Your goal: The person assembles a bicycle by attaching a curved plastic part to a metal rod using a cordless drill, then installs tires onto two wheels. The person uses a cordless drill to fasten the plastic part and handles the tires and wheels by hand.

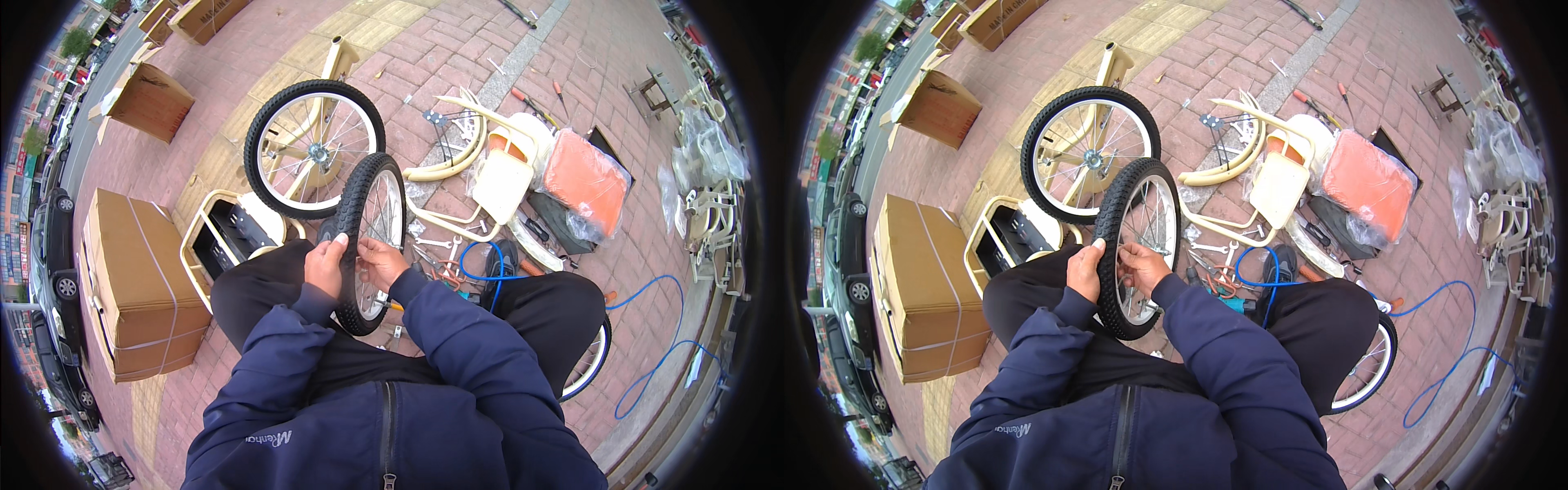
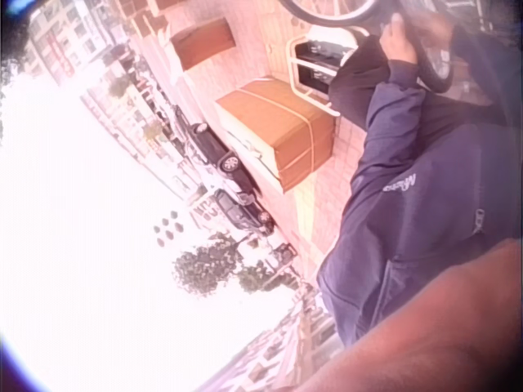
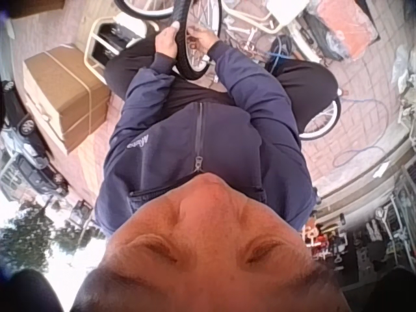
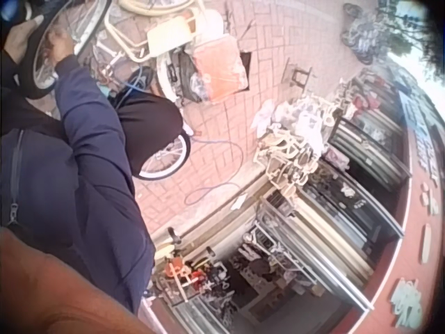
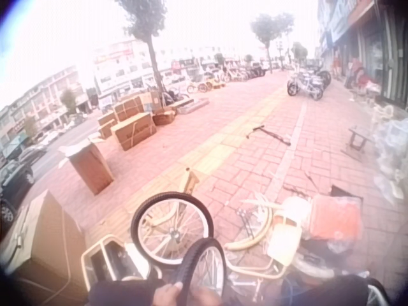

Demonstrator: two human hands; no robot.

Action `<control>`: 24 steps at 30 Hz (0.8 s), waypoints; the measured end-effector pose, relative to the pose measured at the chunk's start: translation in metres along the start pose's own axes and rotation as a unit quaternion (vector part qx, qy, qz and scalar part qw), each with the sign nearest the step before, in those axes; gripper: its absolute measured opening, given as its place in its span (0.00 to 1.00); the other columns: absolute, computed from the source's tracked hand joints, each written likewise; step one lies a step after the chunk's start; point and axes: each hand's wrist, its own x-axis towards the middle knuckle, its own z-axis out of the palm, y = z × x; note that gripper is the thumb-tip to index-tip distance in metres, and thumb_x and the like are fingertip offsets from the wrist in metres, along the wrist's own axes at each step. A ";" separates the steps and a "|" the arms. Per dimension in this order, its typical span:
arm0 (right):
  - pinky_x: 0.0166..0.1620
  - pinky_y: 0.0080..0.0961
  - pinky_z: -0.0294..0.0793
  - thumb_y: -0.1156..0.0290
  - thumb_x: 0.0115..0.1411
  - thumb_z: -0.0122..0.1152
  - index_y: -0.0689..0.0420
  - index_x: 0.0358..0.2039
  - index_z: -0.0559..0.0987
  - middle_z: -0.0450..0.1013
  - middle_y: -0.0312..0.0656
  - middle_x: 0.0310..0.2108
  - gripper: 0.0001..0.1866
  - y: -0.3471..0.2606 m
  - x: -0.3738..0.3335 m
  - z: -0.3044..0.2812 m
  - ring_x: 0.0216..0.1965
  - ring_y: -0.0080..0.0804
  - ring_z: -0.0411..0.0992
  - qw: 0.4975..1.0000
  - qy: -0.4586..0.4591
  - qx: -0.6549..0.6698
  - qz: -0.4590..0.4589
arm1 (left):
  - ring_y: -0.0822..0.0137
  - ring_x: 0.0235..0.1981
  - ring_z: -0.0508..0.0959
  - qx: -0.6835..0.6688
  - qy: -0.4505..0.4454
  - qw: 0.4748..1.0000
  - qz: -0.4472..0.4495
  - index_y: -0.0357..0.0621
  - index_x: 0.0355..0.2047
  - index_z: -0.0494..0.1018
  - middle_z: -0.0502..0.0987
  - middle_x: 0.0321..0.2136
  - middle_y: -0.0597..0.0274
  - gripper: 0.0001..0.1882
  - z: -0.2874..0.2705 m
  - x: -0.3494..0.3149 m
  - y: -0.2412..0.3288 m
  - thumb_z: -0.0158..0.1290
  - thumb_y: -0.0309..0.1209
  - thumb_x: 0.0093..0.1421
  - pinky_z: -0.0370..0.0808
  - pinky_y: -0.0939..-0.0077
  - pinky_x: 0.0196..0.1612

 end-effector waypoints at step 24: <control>0.31 0.23 0.67 0.57 0.70 0.46 0.52 0.47 0.72 0.74 0.33 0.36 0.14 -0.007 -0.007 0.002 0.31 0.25 0.71 0.999 0.029 0.003 -0.020 | 0.54 0.24 0.78 0.141 0.030 0.989 0.015 0.29 0.25 0.75 0.76 0.20 0.44 0.33 0.010 -0.006 0.010 0.51 0.56 0.58 0.72 0.63 0.31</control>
